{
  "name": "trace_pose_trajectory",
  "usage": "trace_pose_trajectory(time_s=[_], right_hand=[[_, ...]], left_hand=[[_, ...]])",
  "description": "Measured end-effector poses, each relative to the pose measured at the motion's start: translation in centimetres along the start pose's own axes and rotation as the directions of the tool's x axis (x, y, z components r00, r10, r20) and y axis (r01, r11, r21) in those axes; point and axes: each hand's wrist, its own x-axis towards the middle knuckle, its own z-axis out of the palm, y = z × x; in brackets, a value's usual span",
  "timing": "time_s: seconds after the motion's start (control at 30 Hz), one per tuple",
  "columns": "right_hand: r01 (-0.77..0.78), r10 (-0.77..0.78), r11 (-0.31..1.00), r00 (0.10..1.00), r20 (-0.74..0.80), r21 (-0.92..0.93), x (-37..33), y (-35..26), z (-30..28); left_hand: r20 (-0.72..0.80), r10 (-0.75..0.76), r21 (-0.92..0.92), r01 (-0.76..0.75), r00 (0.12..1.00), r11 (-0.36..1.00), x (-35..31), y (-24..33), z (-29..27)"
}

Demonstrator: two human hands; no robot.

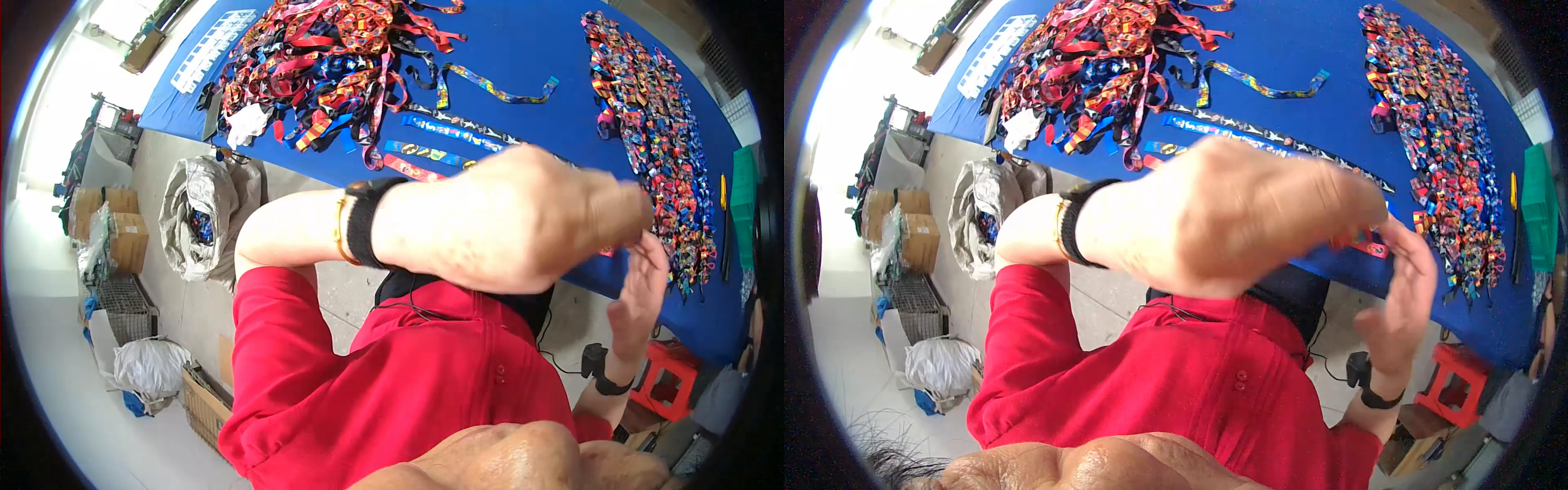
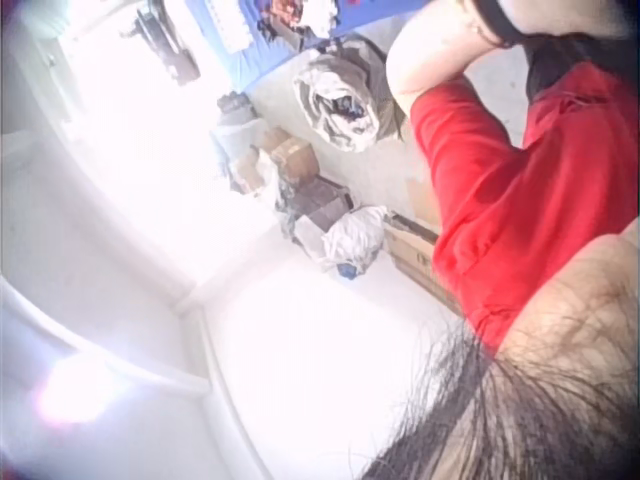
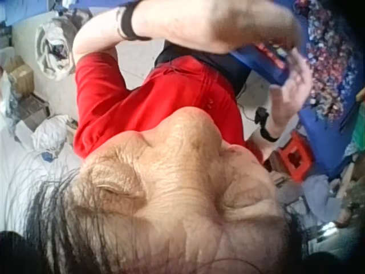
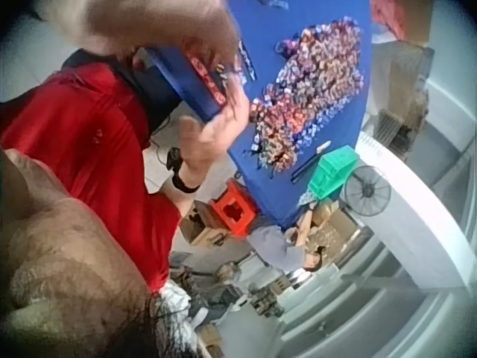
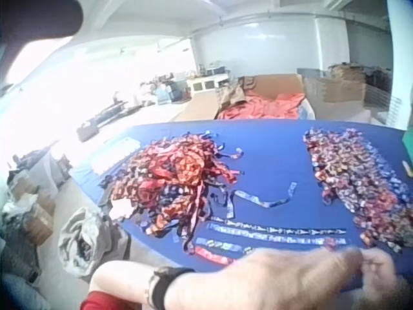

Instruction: The person is sorting and aligning printed lanyards on a table in a factory setting.

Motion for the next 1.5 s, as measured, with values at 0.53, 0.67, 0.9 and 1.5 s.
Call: trace_pose_trajectory(time_s=[0.53, 0.67, 0.9, 1.5], right_hand=[[-0.583, 0.530, 0.799, 0.798, 0.288, 0.147, 1.9, 4.1, -0.9], [-0.645, 0.642, 0.764, 0.753, 0.145, -0.026, 2.5, 5.2, -3.0], [-0.564, 0.576, 0.810, 0.817, 0.035, -0.162, 3.7, 6.7, -5.8], [-0.578, 0.530, 0.776, 0.814, -0.235, -0.253, 5.3, 12.3, -11.7]], left_hand=[[0.039, -0.664, 0.100, 0.658, 0.747, 0.746, -4.7, -10.3, -6.0], [0.158, -0.712, 0.056, 0.713, 0.685, 0.699, -5.0, -11.2, -7.7], [0.121, -0.764, 0.028, 0.767, 0.634, 0.641, -5.4, -12.8, -9.0], [0.147, -0.899, 0.147, 0.889, 0.414, 0.433, -6.6, -21.3, -9.4]])
